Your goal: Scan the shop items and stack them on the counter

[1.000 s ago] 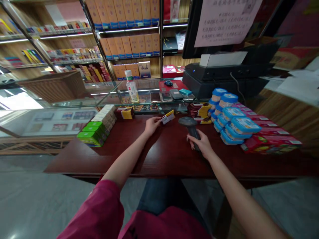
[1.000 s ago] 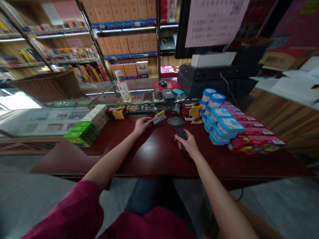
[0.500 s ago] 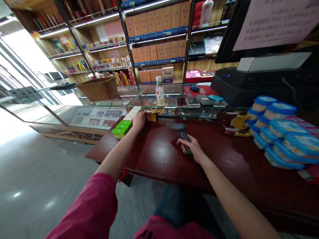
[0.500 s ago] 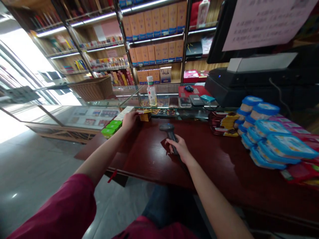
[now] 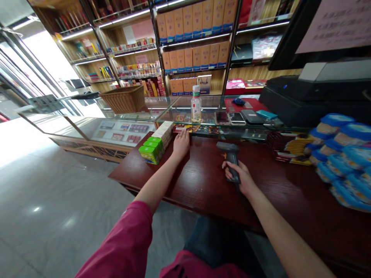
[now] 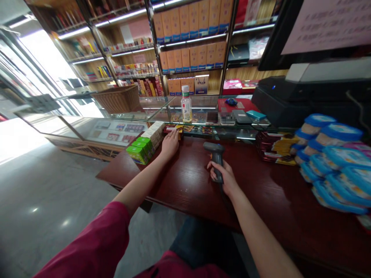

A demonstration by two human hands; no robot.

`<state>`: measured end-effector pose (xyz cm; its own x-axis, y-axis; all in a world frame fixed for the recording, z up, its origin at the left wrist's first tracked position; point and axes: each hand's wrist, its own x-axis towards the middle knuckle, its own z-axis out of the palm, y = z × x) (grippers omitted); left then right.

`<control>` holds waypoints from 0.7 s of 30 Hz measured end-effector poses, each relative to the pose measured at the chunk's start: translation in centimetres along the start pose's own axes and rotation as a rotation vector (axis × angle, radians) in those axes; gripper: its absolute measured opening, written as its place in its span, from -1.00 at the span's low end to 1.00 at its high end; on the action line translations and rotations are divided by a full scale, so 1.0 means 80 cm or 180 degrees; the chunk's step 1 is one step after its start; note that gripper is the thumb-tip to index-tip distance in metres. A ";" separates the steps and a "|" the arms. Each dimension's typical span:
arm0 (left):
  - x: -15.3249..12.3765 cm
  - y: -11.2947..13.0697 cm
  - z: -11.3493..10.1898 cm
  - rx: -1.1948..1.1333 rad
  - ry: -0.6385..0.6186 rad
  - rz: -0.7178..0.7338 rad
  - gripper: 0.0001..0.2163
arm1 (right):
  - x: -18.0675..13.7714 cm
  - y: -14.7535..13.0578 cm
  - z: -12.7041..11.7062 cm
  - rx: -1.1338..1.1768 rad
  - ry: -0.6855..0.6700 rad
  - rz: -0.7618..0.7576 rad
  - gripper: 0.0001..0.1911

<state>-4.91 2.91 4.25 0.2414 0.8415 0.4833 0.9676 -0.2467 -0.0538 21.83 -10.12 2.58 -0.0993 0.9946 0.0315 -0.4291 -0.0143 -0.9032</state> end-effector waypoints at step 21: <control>-0.001 0.157 0.014 -0.1221 -0.0123 0.1347 -0.44 | -0.033 -0.058 -0.086 0.0489 0.0583 -0.0173 -0.65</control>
<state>7.26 0.27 2.55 0.6116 0.6466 0.4559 0.6916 -0.7168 0.0888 30.24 -11.93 3.75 0.0862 0.9962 -0.0126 -0.5623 0.0382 -0.8261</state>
